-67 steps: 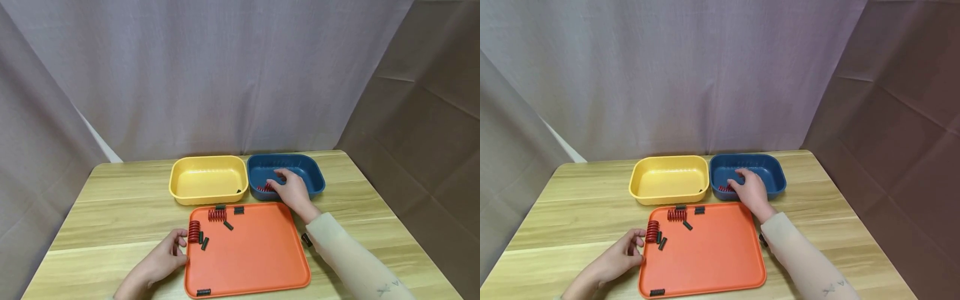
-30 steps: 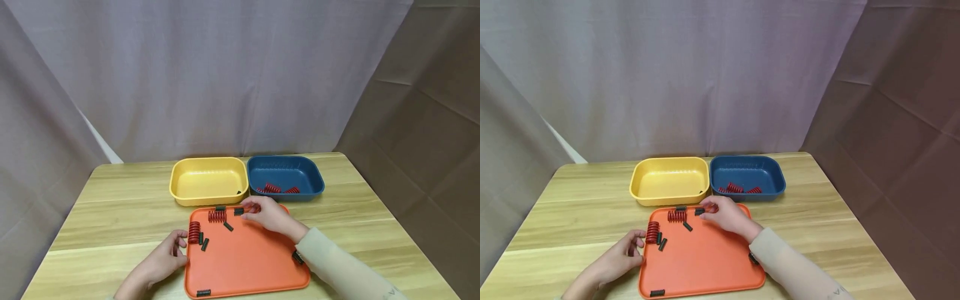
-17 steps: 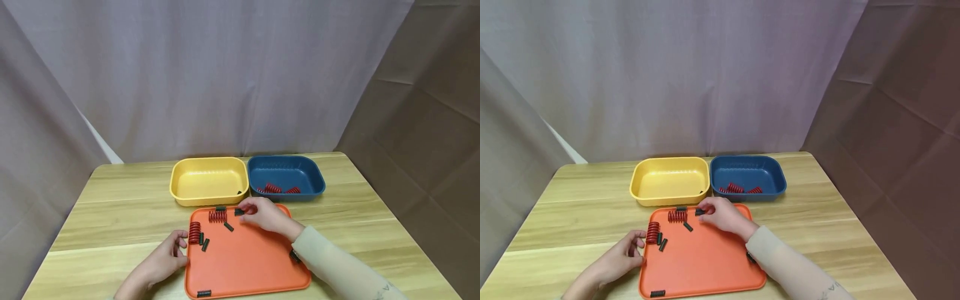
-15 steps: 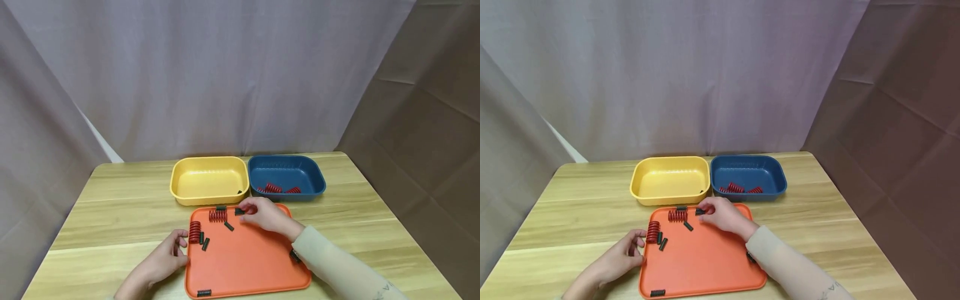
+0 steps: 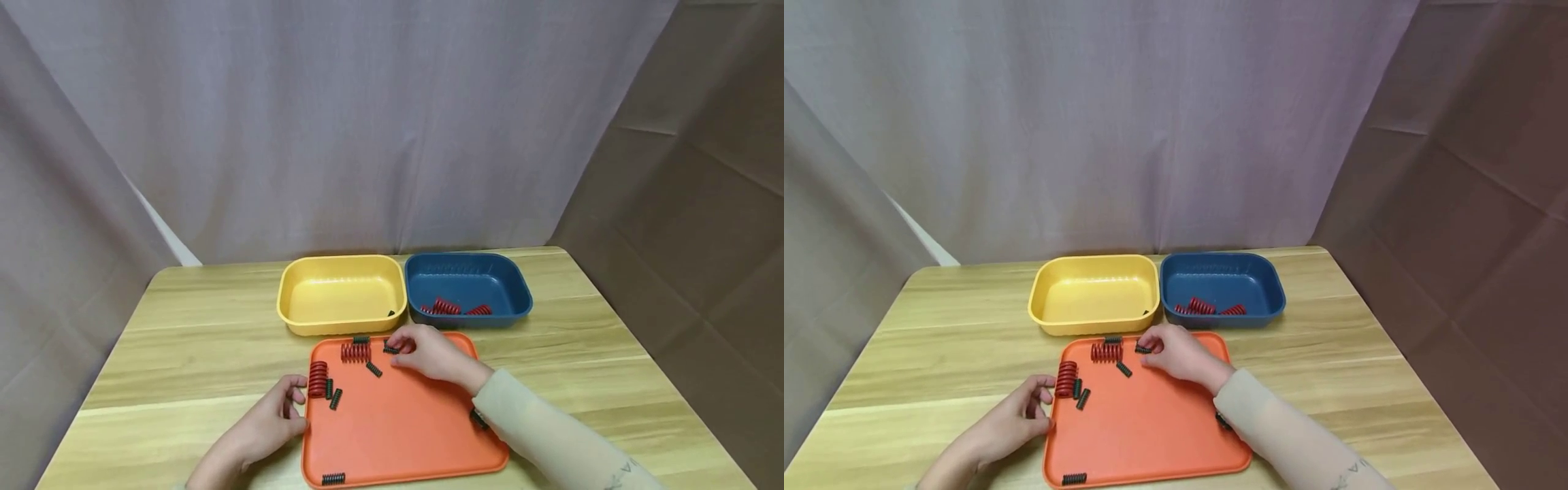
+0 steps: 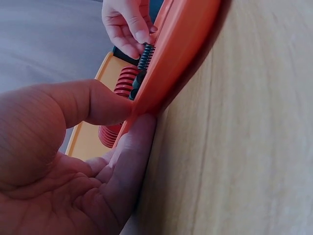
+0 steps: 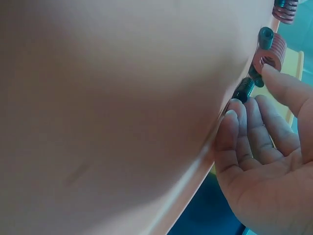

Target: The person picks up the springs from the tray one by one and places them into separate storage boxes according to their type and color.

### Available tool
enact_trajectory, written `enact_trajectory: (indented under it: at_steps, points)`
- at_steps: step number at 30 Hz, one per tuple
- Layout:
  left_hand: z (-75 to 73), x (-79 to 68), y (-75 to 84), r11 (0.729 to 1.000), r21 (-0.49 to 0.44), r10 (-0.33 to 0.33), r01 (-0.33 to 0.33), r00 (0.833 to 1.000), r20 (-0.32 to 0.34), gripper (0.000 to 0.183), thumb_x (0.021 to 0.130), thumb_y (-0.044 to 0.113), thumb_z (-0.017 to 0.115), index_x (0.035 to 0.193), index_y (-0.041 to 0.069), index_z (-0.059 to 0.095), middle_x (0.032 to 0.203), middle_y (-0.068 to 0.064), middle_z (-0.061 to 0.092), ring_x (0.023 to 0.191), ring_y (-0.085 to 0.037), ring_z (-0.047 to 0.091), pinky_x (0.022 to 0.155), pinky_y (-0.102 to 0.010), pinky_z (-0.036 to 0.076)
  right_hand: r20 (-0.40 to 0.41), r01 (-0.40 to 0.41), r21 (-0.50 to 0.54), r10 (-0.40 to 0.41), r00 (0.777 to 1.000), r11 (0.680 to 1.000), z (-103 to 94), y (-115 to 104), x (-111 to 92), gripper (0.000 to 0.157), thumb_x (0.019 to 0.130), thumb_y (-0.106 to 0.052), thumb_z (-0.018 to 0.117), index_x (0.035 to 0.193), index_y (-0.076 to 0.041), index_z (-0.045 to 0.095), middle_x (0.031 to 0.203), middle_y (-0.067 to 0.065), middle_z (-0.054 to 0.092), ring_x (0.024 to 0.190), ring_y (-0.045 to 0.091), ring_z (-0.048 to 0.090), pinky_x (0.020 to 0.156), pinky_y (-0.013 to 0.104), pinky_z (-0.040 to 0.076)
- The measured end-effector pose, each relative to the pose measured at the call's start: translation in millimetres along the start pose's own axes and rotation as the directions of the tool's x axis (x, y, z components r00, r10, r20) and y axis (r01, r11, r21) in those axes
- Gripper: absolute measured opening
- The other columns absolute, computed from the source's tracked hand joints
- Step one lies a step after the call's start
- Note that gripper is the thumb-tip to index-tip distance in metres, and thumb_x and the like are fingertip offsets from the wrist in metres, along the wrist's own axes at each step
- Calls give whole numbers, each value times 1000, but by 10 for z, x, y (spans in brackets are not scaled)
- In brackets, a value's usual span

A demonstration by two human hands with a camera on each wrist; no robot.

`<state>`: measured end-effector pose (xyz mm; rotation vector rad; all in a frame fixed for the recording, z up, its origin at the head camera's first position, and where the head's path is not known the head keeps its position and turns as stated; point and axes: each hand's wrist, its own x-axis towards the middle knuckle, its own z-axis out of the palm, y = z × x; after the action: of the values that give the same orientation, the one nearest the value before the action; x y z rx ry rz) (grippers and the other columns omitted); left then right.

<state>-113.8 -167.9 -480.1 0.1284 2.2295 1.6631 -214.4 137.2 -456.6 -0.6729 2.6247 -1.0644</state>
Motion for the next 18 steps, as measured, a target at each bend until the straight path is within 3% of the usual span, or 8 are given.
enact_trajectory:
  at_steps: [6, 18]
  points:
    - [-5, 4, 17, 1000, 19, 10, -10, 1000, -10, 59, 72, -6, 68, 125, 1, 44, 103, -13, 43, 80, -22, 46, 59, -25, 42, 29, 8, -50, -7, 1000, 999, 58, -49, 37, 14, 83, -12, 75, 95, -13, 68, 82, -8, 61, 77, 9, 56, 73, 26, 49]
    - [4, 1, 8, 999, 33, 1, -1, 1000, -11, 57, 72, -5, 66, 124, 1, 44, 103, -13, 43, 80, -21, 46, 60, -25, 43, 45, 21, -92, -17, 999, 996, 106, -61, 65, 9, 86, -11, 72, 93, -13, 67, 80, -9, 59, 75, 8, 55, 71, 27, 48]
